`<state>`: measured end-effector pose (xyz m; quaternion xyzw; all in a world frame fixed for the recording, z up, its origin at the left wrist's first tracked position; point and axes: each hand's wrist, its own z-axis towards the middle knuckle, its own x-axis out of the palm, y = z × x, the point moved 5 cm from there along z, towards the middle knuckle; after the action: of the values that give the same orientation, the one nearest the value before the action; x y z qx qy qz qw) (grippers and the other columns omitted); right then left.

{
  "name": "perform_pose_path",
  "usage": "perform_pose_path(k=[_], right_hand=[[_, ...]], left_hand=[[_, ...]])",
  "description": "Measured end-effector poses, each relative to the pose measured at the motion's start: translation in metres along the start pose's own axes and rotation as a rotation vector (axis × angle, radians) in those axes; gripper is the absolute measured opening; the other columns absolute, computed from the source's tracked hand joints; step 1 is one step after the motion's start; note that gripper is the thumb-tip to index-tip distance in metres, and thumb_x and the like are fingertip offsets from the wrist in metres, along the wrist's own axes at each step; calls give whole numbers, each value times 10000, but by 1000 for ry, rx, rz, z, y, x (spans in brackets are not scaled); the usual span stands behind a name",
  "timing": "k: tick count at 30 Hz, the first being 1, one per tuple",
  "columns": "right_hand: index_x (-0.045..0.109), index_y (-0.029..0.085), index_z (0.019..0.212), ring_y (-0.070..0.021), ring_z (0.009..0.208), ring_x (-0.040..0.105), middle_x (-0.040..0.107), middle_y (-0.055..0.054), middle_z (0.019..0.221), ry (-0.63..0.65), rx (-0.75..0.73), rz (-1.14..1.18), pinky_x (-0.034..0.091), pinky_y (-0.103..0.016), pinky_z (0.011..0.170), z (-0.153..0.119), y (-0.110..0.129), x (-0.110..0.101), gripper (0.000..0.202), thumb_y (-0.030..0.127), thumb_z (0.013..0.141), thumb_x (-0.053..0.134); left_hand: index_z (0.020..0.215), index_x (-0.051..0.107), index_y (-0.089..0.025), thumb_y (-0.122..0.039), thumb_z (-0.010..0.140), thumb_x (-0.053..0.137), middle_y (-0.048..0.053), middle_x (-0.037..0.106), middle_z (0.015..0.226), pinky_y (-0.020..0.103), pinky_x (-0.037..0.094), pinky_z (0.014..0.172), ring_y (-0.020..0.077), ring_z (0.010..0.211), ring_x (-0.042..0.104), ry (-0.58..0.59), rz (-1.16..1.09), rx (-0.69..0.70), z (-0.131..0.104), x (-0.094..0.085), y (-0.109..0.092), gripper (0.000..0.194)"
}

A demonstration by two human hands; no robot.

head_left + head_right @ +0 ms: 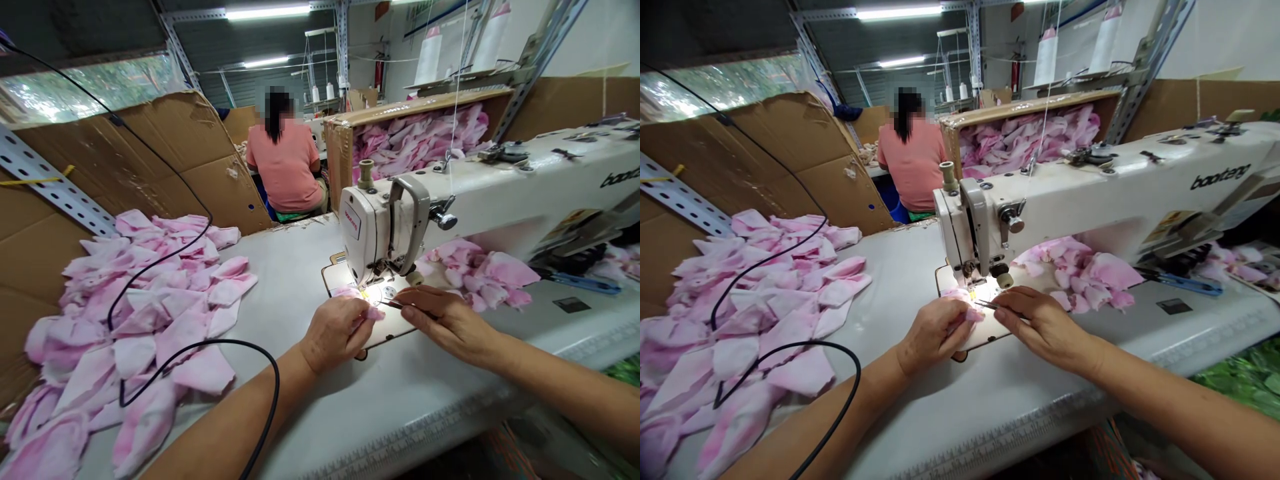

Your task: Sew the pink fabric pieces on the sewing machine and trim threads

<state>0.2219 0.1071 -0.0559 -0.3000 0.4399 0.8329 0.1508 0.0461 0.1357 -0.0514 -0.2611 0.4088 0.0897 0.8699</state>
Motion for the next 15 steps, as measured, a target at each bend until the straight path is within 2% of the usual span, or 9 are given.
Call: perform_pose_path(k=[3,7,15], right_hand=[[644,228,1101,-167,998,611,691,-39,1028,19,-33,-112,474,-313,878,-6,-3,-6,211,246,1004,457],[659,229,1080,-183,967,617,697,-36,979,43,-56,-200,487,-329,839,-9,-4,-6,192,257,991,491],[665,213,1022,-198,919,632,693,-38,926,4,-126,-337,494,-335,787,-2,3,-5,156,273,973,529]], left_hand=[[787,565,-189,-237,941,493,1,577,667,249,403,621,140,631,547,2,9,-21,0,0,1,176],[800,567,-187,-246,942,491,6,578,672,255,411,626,142,626,531,3,34,-21,0,2,2,172],[790,577,-186,-255,942,493,3,585,663,255,433,622,143,629,537,-27,95,10,-1,2,3,187]])
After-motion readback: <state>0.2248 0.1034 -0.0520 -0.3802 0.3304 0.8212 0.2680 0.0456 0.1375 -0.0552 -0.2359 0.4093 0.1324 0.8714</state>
